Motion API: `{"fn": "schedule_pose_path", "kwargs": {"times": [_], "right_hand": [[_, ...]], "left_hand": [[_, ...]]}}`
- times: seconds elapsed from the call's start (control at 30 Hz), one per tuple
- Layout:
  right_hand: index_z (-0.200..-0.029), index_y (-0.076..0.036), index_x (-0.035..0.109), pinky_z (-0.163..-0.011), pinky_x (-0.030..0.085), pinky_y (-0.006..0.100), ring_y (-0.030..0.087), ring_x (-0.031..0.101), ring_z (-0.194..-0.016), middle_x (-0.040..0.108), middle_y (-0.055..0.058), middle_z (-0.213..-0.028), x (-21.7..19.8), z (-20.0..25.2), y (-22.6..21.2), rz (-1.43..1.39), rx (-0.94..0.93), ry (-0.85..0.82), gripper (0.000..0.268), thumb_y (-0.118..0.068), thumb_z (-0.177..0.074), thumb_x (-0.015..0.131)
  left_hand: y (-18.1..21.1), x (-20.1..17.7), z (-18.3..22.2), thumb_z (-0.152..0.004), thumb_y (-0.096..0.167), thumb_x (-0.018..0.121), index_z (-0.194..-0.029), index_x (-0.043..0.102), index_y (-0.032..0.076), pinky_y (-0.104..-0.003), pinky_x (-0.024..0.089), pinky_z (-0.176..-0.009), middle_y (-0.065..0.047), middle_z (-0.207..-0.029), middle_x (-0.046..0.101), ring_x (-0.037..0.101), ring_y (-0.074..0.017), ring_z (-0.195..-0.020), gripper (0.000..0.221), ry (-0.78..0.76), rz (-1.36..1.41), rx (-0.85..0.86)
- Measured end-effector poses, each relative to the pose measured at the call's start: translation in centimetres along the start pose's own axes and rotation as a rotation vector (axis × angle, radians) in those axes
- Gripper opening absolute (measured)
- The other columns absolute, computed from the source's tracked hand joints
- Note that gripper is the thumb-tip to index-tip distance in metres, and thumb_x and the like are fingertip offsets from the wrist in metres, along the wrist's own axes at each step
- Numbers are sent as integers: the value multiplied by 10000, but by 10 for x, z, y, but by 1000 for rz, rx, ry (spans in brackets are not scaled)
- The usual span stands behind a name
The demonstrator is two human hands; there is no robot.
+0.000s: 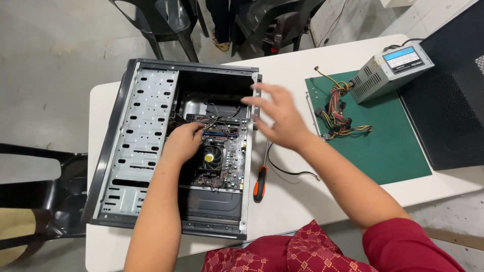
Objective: Disassembling a desktop computer by removing the power supply unit and the hard drive using a screwdriver.
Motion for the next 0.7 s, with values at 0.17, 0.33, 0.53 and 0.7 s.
{"fn": "schedule_pose_path", "kwargs": {"times": [0.17, 0.33, 0.53, 0.7], "right_hand": [[-1245, -153, 673, -1071, 467, 494, 363, 608, -1237, 637, 166, -1304, 77, -6, -34, -161, -85, -260, 348, -87, -904, 686], [-1019, -158, 749, -980, 539, 400, 275, 708, -1032, 744, 55, -1006, 117, 16, -3, -296, 8, -209, 133, -154, -937, 644], [-911, -181, 736, -822, 560, 369, 237, 702, -827, 724, 20, -833, 104, 21, -3, -289, 12, -77, 135, -152, -924, 604], [-947, -153, 781, -821, 558, 423, 326, 695, -834, 727, 84, -826, 105, 23, 0, -343, -4, -8, 196, -74, -857, 626]], "left_hand": [[-8, 22, -5, -980, 318, 613, -1455, 573, 74, -510, 454, -1128, -239, -1436, 560, 546, -435, -1340, 535, -109, -78, -22], [1, 34, 10, -964, 512, 627, -1605, 380, 121, -608, 363, -1167, -285, -1625, 315, 294, -487, -1508, 791, -337, -244, -183], [-17, 53, -7, -919, 527, 685, -1596, 391, 130, -616, 410, -1110, -315, -1550, 409, 379, -489, -1455, 838, -349, -260, -185], [-37, 44, -16, -877, 397, 738, -1396, 569, 59, -548, 545, -990, -260, -1260, 674, 629, -440, -1228, 642, -211, -248, -175]]}}
Point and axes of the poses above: each hand's wrist, its own z-axis away from the middle knuckle, its own x-axis out of the palm, y = z × x, the point moved 7 cm from there along -z, towards the middle knuckle
